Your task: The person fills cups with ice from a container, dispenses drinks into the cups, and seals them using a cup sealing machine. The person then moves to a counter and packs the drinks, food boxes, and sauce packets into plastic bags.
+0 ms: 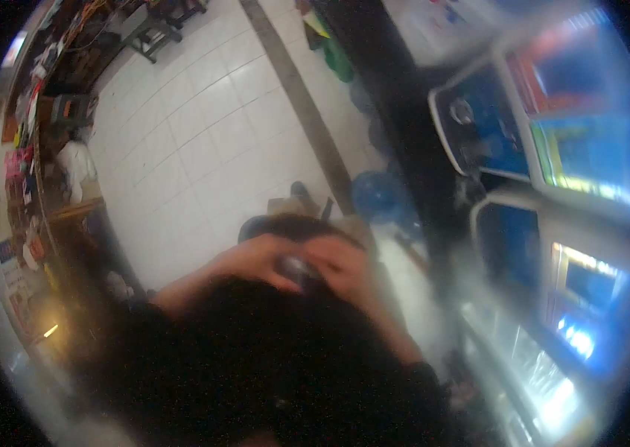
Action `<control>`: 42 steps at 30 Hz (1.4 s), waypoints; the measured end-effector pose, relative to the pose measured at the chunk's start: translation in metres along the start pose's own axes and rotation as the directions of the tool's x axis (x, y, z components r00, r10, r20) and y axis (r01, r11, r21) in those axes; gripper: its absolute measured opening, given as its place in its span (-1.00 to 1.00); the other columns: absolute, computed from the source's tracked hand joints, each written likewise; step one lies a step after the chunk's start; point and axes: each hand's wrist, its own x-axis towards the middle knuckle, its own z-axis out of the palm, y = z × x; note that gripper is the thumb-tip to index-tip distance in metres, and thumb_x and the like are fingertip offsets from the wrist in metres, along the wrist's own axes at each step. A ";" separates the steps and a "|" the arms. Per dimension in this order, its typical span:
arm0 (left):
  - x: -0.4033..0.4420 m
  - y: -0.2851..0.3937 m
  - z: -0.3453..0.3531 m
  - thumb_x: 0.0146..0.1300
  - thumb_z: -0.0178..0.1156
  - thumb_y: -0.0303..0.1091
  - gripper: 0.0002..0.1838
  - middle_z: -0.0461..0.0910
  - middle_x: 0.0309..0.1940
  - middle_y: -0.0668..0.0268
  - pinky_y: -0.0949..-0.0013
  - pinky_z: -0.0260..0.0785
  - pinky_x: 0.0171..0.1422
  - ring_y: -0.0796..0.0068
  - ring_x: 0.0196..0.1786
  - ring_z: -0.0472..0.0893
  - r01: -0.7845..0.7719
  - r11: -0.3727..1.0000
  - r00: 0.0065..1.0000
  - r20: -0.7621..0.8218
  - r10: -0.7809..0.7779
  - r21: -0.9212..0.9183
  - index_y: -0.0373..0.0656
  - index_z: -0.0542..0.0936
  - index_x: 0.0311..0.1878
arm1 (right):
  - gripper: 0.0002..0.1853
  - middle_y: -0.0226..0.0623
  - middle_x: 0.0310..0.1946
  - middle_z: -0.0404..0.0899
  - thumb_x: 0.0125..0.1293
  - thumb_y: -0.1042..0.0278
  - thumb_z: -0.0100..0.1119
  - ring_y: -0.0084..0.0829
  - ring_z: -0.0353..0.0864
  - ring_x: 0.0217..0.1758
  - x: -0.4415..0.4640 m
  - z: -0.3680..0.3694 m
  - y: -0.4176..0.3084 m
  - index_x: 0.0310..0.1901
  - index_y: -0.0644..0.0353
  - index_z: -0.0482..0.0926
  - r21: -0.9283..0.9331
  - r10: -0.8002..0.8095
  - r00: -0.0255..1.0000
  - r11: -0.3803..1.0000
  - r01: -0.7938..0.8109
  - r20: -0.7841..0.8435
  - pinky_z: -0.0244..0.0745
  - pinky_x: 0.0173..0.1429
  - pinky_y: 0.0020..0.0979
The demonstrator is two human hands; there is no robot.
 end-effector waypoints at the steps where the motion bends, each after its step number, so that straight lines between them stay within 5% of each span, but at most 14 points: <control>1: -0.013 -0.014 -0.013 0.10 0.45 0.02 -0.35 0.69 -0.08 -0.02 0.10 0.47 0.10 -0.02 0.00 0.66 0.011 0.999 0.999 -0.039 -0.013 -0.047 -0.22 0.59 0.17 | -0.82 -0.23 -0.08 0.69 0.25 0.49 0.32 -0.21 0.66 0.05 0.019 0.015 0.000 -0.10 0.16 0.71 0.008 -0.007 1.000 1.000 0.006 0.017 0.57 0.13 -0.24; 7: -0.047 -0.051 -0.128 0.17 0.43 -0.02 -0.46 0.73 -0.13 0.08 0.13 0.50 0.06 0.02 -0.08 0.69 0.100 0.979 0.995 -0.011 -0.103 -0.180 -0.05 0.65 0.17 | -0.81 -0.23 -0.10 0.71 0.20 0.50 0.38 -0.22 0.71 -0.02 0.143 0.061 -0.002 -0.13 0.13 0.71 -0.079 -0.063 0.991 0.994 0.072 0.118 0.63 0.01 -0.29; 10: -0.041 -0.068 -0.189 0.18 0.43 -0.05 -0.48 0.74 -0.18 0.09 0.15 0.51 0.02 0.07 -0.14 0.71 0.188 0.976 0.982 0.020 -0.187 -0.109 -0.06 0.66 0.17 | -0.86 -0.22 -0.11 0.73 0.19 0.49 0.38 -0.22 0.73 -0.06 0.208 0.078 0.009 -0.19 0.16 0.73 -0.013 -0.182 0.983 0.983 0.182 0.030 0.65 -0.04 -0.32; 16: -0.018 -0.098 -0.356 0.21 0.43 -0.17 -0.56 0.75 -0.21 0.13 0.20 0.51 -0.02 0.15 -0.17 0.72 0.069 0.979 0.989 -0.113 -0.092 -0.193 -0.10 0.68 0.13 | -0.89 -0.22 -0.16 0.74 0.19 0.46 0.39 -0.23 0.76 -0.12 0.393 0.083 0.024 -0.22 0.18 0.73 -0.003 -0.252 0.967 0.968 0.252 0.048 0.67 -0.08 -0.30; 18: -0.012 -0.096 -0.421 0.21 0.44 -0.17 -0.59 0.76 -0.23 0.16 0.23 0.50 -0.03 0.22 -0.20 0.70 0.176 0.958 0.980 -0.048 -0.191 -0.226 -0.14 0.69 0.08 | -0.89 -0.20 -0.20 0.74 0.18 0.46 0.40 -0.22 0.76 -0.15 0.461 0.082 0.022 -0.24 0.20 0.72 -0.012 -0.268 0.963 0.963 0.268 0.036 0.67 -0.09 -0.31; 20: -0.012 -0.107 -0.467 0.20 0.45 -0.16 -0.59 0.75 -0.27 0.18 0.26 0.49 -0.07 0.30 -0.25 0.67 0.070 0.980 0.979 -0.177 -0.103 -0.184 -0.16 0.69 0.04 | -0.88 -0.19 -0.21 0.72 0.19 0.46 0.41 -0.22 0.74 -0.15 0.526 0.082 0.016 -0.25 0.24 0.70 0.057 -0.302 0.949 0.953 0.298 0.092 0.65 -0.05 -0.28; 27: 0.001 -0.116 -0.627 0.21 0.46 -0.25 -0.55 0.75 -0.29 0.17 0.34 0.49 -0.10 0.44 -0.26 0.66 0.166 0.872 0.955 -0.147 -0.259 -0.461 -0.24 0.63 0.12 | -0.86 -0.19 -0.25 0.65 0.15 0.49 0.42 -0.20 0.67 -0.17 0.708 0.090 0.019 -0.26 0.24 0.66 0.092 -0.372 0.898 0.928 0.360 0.234 0.61 -0.12 -0.25; 29: 0.008 -0.132 -0.687 0.21 0.46 -0.26 -0.52 0.75 -0.26 0.15 0.35 0.49 -0.08 0.43 -0.23 0.66 0.192 0.867 0.955 -0.117 -0.274 -0.460 -0.25 0.61 0.15 | -0.85 -0.19 -0.25 0.63 0.15 0.48 0.42 -0.19 0.64 -0.18 0.763 0.099 0.026 -0.27 0.24 0.65 0.080 -0.368 0.897 0.929 0.360 0.244 0.59 -0.13 -0.24; 31: 0.015 -0.155 -0.745 0.17 0.48 -0.18 -0.42 0.73 -0.13 0.10 0.30 0.49 0.01 0.31 -0.10 0.68 0.053 0.959 0.978 -0.180 -0.106 -0.279 -0.26 0.57 0.18 | -0.85 -0.19 -0.25 0.61 0.14 0.48 0.43 -0.18 0.62 -0.19 0.820 0.113 0.032 -0.28 0.24 0.64 0.064 -0.356 0.906 0.934 0.351 0.229 0.56 -0.14 -0.22; 35: 0.042 -0.178 -0.882 0.00 0.53 0.06 -0.16 0.69 -0.06 0.02 0.16 0.46 0.14 0.08 0.01 0.67 -0.049 0.962 0.998 -0.052 0.037 -0.269 -0.28 0.47 0.24 | -0.89 -0.26 -0.33 0.59 0.03 0.44 0.36 -0.21 0.59 -0.27 0.926 0.121 0.018 -0.40 0.17 0.60 -0.009 -0.428 0.897 0.902 0.432 0.113 0.53 -0.15 -0.24; 39: 0.092 -0.133 -0.986 -0.07 0.57 0.13 -0.22 0.66 -0.12 -0.02 0.13 0.47 0.11 0.07 -0.02 0.64 0.086 0.994 0.950 0.293 -0.102 0.068 -0.31 0.57 0.05 | -0.92 -0.28 -0.32 0.61 0.05 0.44 0.28 -0.24 0.61 -0.25 1.011 0.077 -0.012 -0.39 0.17 0.59 -0.164 -0.442 0.888 0.874 0.458 0.127 0.53 -0.07 -0.26; 42: 0.137 -0.128 -1.045 -0.04 0.52 0.05 -0.20 0.69 -0.22 -0.01 0.10 0.46 0.03 -0.04 -0.13 0.66 -0.009 0.998 0.929 0.371 -0.015 0.062 -0.29 0.46 0.14 | -0.90 -0.29 -0.31 0.60 0.05 0.41 0.24 -0.27 0.62 -0.21 1.054 0.044 0.000 -0.37 0.19 0.59 -0.316 -0.399 0.907 0.850 0.421 0.135 0.56 -0.03 -0.27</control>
